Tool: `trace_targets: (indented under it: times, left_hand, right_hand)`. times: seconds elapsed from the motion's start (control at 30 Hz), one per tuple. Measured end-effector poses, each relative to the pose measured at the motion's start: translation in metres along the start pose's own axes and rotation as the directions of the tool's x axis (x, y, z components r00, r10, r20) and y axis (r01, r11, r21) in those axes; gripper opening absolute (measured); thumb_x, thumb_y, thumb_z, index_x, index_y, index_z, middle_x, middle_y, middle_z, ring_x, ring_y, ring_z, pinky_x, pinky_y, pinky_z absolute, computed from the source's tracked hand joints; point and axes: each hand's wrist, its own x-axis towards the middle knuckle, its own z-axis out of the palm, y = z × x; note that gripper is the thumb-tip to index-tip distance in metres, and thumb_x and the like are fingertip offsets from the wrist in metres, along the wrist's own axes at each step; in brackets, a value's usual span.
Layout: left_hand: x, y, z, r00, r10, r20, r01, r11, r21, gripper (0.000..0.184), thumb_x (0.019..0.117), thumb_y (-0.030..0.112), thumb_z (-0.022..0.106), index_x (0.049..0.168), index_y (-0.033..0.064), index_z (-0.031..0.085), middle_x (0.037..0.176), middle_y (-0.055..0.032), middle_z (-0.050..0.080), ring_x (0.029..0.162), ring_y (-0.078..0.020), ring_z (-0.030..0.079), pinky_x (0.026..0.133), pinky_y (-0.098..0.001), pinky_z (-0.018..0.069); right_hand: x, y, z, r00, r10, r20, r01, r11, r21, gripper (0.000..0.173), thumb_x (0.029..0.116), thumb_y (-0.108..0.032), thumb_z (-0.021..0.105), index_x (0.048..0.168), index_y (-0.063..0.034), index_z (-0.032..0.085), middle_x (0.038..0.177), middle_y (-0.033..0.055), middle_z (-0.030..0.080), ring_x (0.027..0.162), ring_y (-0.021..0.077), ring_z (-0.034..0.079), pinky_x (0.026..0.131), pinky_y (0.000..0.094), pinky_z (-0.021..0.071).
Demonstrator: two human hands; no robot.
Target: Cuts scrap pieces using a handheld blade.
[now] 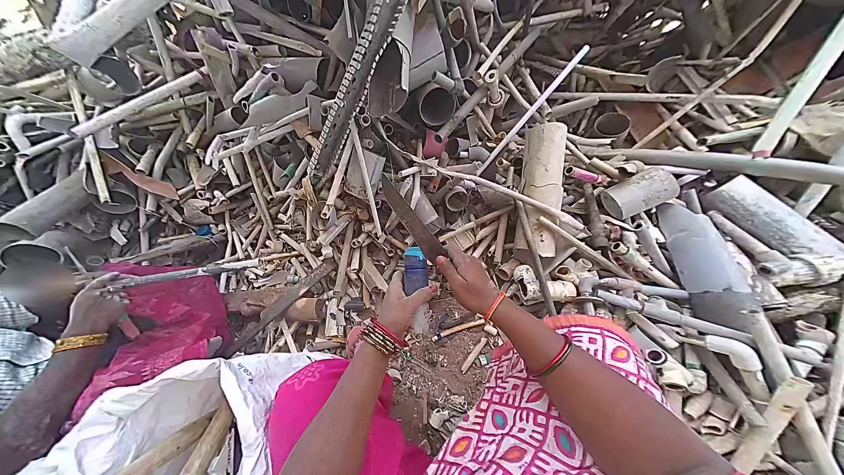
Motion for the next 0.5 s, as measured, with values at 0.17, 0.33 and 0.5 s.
trace_targets:
  times: [0.17,0.33,0.5]
  left_hand:
    - [-0.006,0.004,-0.015,0.999,0.004,-0.054,-0.004,1.0,-0.005,0.064,0.0808,0.001,0.069,0.138,-0.0062,0.04,0.102,-0.0114,0.06,0.081,-0.0107,0.065,0.073,-0.0257,0.0575]
    - [-0.007,0.004,-0.018,1.0,0.008,-0.009,-0.008,1.0,-0.01,0.062,0.0757,0.0,0.068,0.132,-0.0047,0.043,0.095,-0.0083,0.061,0.076,-0.0098,0.066,0.069,-0.0256,0.0583]
    - [-0.015,0.008,-0.016,0.997,-0.062,0.053,0.065,0.996,-0.053,0.054,0.0775,-0.005,0.064,0.128,-0.0046,0.045,0.086,-0.0068,0.062,0.065,-0.0101,0.065,0.063,-0.0249,0.0586]
  right_hand:
    - [0.014,-0.003,0.01,0.996,-0.084,-0.023,0.082,0.993,-0.091,0.032,0.1103,-0.017,0.037,0.102,0.0045,0.06,0.075,0.0148,0.056,0.073,0.031,0.06,0.07,0.051,0.0469]
    - [0.015,0.002,0.021,0.984,-0.162,-0.076,0.154,0.983,-0.102,0.035,0.1081,-0.024,0.04,0.095,0.0018,0.059,0.067,0.0098,0.052,0.064,0.0264,0.057,0.063,0.0472,0.0449]
    - [0.01,0.009,0.022,0.97,-0.227,-0.09,0.212,0.966,-0.148,0.038,0.1048,-0.029,0.042,0.099,0.0029,0.061,0.068,0.011,0.056,0.064,0.0274,0.06,0.061,0.0482,0.0464]
